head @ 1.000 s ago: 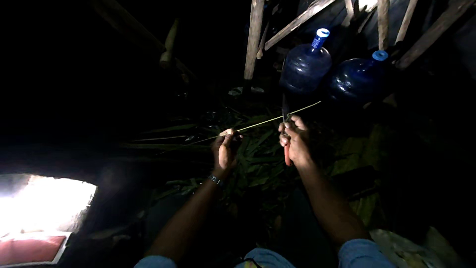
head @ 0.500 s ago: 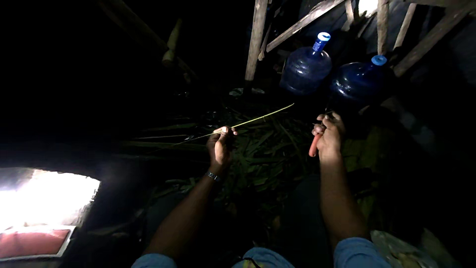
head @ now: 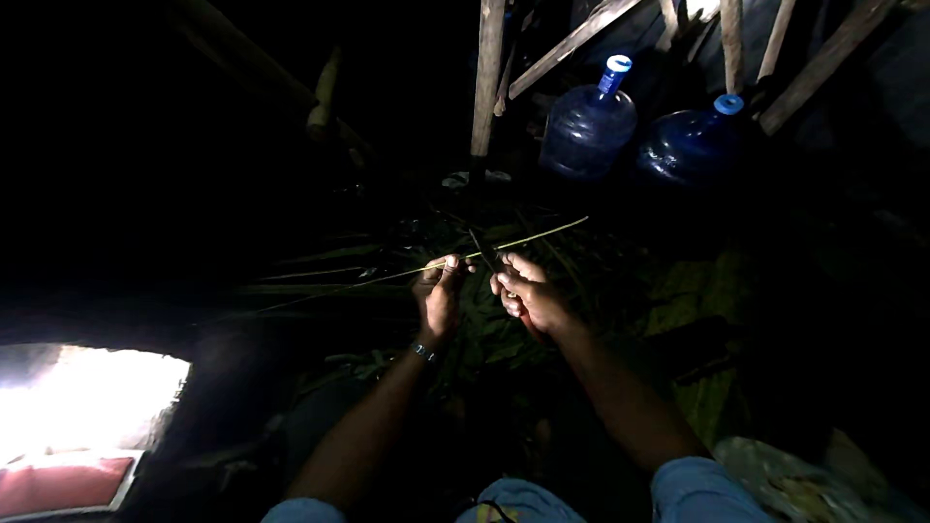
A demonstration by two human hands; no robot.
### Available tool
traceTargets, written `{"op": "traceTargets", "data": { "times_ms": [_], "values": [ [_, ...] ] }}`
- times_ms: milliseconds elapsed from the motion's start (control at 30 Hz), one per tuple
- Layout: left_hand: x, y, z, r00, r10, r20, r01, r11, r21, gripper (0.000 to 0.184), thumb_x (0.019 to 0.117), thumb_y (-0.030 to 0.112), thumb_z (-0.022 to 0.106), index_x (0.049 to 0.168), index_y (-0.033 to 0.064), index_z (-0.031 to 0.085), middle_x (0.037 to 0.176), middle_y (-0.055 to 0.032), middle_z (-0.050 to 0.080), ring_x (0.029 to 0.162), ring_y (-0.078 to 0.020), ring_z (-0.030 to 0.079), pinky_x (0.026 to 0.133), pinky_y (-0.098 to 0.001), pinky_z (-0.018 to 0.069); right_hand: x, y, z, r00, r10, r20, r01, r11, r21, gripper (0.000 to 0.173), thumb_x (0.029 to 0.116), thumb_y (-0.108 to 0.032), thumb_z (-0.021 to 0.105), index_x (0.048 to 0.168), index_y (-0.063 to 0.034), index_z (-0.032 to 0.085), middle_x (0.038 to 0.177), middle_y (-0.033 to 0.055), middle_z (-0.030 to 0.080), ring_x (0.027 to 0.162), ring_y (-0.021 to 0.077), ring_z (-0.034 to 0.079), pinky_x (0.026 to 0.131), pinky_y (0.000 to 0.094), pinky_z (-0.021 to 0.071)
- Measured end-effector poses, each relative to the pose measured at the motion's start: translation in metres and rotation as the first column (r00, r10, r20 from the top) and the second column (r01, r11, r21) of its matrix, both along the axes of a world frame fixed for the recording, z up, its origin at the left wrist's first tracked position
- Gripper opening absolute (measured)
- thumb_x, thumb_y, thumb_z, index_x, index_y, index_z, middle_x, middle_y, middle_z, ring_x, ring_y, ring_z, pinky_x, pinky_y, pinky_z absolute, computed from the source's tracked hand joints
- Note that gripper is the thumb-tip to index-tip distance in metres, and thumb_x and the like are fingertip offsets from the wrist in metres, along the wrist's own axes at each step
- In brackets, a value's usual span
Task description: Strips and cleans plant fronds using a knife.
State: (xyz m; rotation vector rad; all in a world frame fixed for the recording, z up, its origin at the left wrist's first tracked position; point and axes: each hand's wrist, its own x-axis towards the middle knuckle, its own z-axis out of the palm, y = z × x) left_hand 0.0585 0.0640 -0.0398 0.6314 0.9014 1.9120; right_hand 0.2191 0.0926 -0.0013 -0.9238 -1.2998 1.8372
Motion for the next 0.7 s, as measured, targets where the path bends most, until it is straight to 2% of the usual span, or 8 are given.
{"op": "traceTargets", "data": {
  "times_ms": [133,267,400,467,567,633,667,700],
  "values": [
    [-0.002,0.000,-0.001,1.000,0.004,0.004,-0.004,1.000,0.028,0.016,0.1027,0.002,0.053,0.099,0.0042,0.069,0.090,-0.0093,0.074,0.083,-0.0189,0.072,0.081,-0.0349,0.0609,0.011,0.015,0.003,0.964,-0.259,-0.058,0.260,0.965,0.021,0.031,0.1037,0.000,0.037,0.129,-0.0086,0.053,0.082,0.0017,0.058,0.048,0.0025,0.042,0.044,0.0164,0.0375],
    [-0.011,0.003,0.000,0.999,0.022,-0.031,-0.020,0.999,0.042,0.016,0.1035,0.006,0.054,0.101,0.0051,0.070,0.092,-0.0101,0.074,0.080,-0.0180,0.072,0.074,-0.0317,0.0607,0.050,0.043,0.011,0.877,-0.464,-0.126,0.462,0.886,-0.040,0.038,0.1026,0.005,0.036,0.135,-0.0101,0.049,0.084,0.0009,0.059,0.045,0.0017,0.041,0.039,0.0150,0.0369],
    [-0.016,0.004,0.001,0.999,0.039,-0.033,-0.038,0.999,0.018,0.015,0.1048,0.008,0.054,0.105,0.0051,0.069,0.093,-0.0103,0.074,0.079,-0.0185,0.071,0.071,-0.0327,0.0611,0.093,0.062,0.012,0.661,-0.726,-0.191,0.721,0.684,-0.108,0.024,0.1078,-0.004,0.039,0.126,-0.0132,0.052,0.083,-0.0043,0.059,0.046,0.0009,0.042,0.040,0.0139,0.0380],
    [-0.017,0.006,-0.002,0.997,0.052,-0.049,-0.052,0.999,0.011,0.015,0.1047,0.008,0.054,0.104,0.0042,0.069,0.091,-0.0101,0.074,0.078,-0.0182,0.072,0.070,-0.0329,0.0614,0.104,0.063,0.014,0.601,-0.780,-0.175,0.790,0.613,-0.023,0.020,0.1081,-0.005,0.041,0.123,-0.0160,0.048,0.082,-0.0048,0.058,0.044,0.0010,0.042,0.040,0.0140,0.0390],
    [-0.011,0.008,-0.004,0.992,0.082,-0.093,-0.084,0.996,-0.009,0.012,0.1020,0.004,0.058,0.101,0.0022,0.069,0.090,-0.0089,0.075,0.078,-0.0176,0.073,0.073,-0.0331,0.0621,0.096,0.045,0.014,0.750,-0.655,-0.090,0.644,0.691,0.329,0.035,0.1015,-0.007,0.055,0.136,-0.0141,0.050,0.086,-0.0035,0.061,0.047,0.0008,0.043,0.041,0.0150,0.0391],
    [-0.005,0.006,-0.009,0.987,0.077,-0.140,-0.076,0.997,0.015,0.012,0.1011,0.003,0.058,0.101,0.0040,0.070,0.091,-0.0062,0.076,0.080,-0.0161,0.073,0.075,-0.0324,0.0624,0.082,0.036,0.005,0.799,-0.598,0.063,0.430,0.640,0.637,0.036,0.0931,-0.011,0.069,0.127,-0.0036,0.061,0.090,0.0024,0.066,0.057,0.0049,0.053,0.051,0.0211,0.0475],
    [-0.004,0.006,-0.011,0.985,0.071,-0.156,-0.067,0.997,0.029,0.012,0.1009,0.002,0.058,0.100,0.0051,0.070,0.092,-0.0052,0.076,0.081,-0.0158,0.073,0.076,-0.0325,0.0624,0.073,0.031,0.002,0.782,-0.604,0.158,0.307,0.592,0.745,0.031,0.0913,-0.013,0.075,0.118,0.0015,0.066,0.093,0.0085,0.070,0.068,0.0107,0.063,0.063,0.0289,0.0561],
    [-0.003,0.005,-0.012,0.984,0.068,-0.164,-0.062,0.997,0.042,0.013,0.1007,0.002,0.058,0.100,0.0054,0.070,0.093,-0.0051,0.076,0.082,-0.0160,0.073,0.077,-0.0330,0.0623,0.063,0.029,-0.003,0.750,-0.619,0.232,0.225,0.568,0.791,0.027,0.0883,-0.015,0.079,0.106,0.0027,0.070,0.089,0.0124,0.071,0.072,0.0172,0.068,0.068,0.0378,0.0592]
  ]
}}
